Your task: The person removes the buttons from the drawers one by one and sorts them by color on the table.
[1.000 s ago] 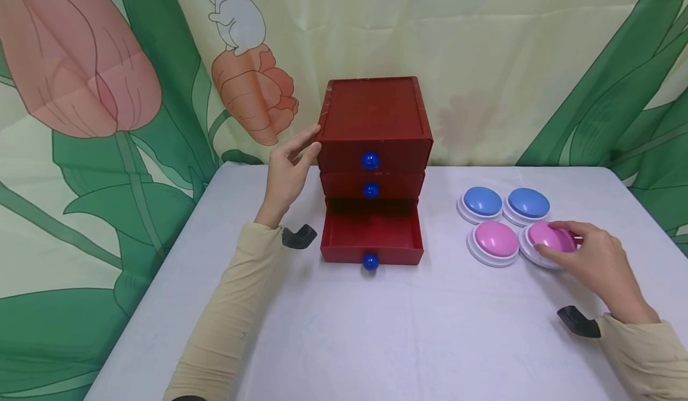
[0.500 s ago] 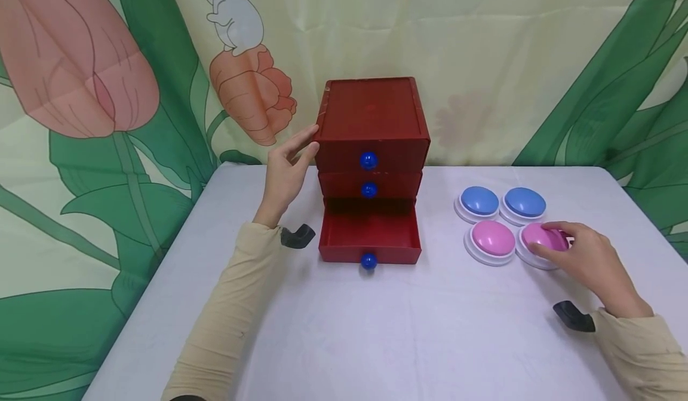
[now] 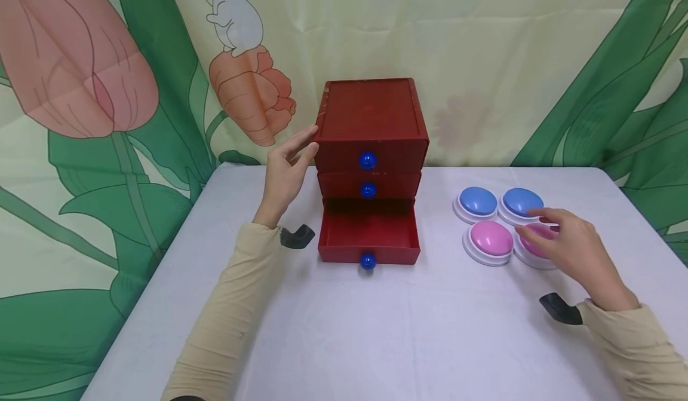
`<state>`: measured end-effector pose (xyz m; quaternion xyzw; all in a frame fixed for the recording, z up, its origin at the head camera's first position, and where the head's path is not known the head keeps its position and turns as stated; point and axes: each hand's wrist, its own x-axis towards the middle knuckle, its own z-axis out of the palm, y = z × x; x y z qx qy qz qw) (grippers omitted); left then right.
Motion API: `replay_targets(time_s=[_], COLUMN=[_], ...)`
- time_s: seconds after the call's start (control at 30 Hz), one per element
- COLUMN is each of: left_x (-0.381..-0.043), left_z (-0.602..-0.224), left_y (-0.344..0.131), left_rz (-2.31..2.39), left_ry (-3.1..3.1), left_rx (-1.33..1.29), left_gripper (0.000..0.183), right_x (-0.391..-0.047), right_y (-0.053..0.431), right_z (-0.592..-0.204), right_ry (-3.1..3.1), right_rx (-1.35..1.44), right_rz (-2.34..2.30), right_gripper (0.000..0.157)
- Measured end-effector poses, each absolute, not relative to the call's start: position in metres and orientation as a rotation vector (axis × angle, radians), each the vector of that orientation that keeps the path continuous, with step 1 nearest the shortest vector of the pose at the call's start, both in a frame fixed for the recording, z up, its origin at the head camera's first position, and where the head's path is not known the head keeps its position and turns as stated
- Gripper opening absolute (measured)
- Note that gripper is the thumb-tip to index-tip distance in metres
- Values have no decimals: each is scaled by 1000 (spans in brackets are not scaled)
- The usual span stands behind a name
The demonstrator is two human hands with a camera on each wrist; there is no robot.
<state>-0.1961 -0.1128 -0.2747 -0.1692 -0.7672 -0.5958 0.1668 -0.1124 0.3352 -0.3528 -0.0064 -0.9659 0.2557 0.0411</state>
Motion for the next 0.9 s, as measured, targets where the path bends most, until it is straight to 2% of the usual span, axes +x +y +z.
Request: replay_targets(time_s=[0.47,0.9], left_x=[-219,-217], left_z=[-300,-298], left_y=[-123,-119], left_rz=[-1695,-1681], left_ry=[-2142,-2137], left_rx=[-500,-515], left_gripper=[40,40], right_x=[-108,-107], right_y=[291,259], right_z=[-336,-320], right_ry=[-2843,-2754], right_rx=[126,300], right_rz=[901,978], right_gripper=[50,41])
